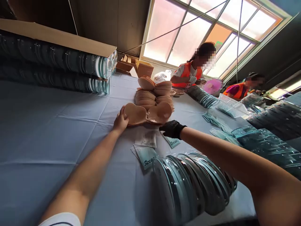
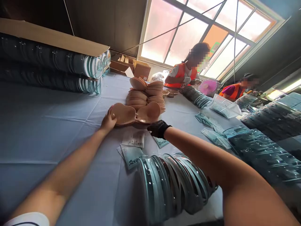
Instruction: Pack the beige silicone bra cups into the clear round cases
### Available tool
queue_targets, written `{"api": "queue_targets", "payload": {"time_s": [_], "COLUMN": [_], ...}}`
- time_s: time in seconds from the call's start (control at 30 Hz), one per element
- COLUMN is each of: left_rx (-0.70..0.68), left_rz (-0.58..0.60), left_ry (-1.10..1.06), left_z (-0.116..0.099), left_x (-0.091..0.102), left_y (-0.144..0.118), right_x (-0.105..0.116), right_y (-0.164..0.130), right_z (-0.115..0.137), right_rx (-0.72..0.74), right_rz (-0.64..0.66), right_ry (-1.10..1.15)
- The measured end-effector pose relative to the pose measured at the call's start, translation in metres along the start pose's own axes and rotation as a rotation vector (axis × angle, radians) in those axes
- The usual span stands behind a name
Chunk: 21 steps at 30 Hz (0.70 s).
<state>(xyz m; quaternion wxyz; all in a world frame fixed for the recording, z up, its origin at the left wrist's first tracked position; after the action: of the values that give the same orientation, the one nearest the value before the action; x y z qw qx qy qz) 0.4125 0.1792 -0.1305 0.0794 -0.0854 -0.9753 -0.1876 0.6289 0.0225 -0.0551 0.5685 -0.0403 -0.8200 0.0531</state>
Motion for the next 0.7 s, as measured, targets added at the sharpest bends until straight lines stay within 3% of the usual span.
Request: {"api": "queue_targets", "payload": {"time_s": [0.17,0.33,0.4,0.5,0.6,0.7], "left_rx": [-0.024,-0.066,-0.079,-0.067,-0.061,-0.120], "left_rz": [0.009,0.031,0.033,0.046,0.061,0.039], "left_ry": [0.122,0.145,0.158,0.183,0.223,0.269], "left_z": [0.014,0.012,0.009,0.006,0.003,-0.001], "left_x": [-0.001,-0.007,-0.007,-0.007,-0.009,-0.009], "left_y": [0.000,-0.002,-0.003,-0.005,-0.008,-0.010], "right_x": [0.035,0.069,0.067,0.049,0.047,0.056], "right_y": [0.038,0.068,0.079,0.090,0.090,0.087], "right_z": [-0.008,-0.025,-0.038,-0.051,-0.034,0.012], "right_rx": [-0.009,-0.185,-0.293,-0.423,-0.400,-0.252], "right_rz": [-0.118,-0.317,-0.279,-0.114,-0.125,-0.246], "right_ry": [-0.010,0.246,0.364,0.546,0.620,0.514]}}
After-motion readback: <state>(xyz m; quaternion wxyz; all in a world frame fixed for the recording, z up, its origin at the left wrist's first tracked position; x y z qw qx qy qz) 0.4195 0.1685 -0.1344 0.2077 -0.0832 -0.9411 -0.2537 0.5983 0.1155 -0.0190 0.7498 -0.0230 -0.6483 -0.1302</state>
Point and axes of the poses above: each hand's wrist, its own y-axis towards the middle knuckle, its own x-axis out of the back of the hand, z = x × y, the point moved 8 cm from there along y, towards the middle knuckle, and after that the axes turned 6 degrees about -x, right-handed, at the moved point
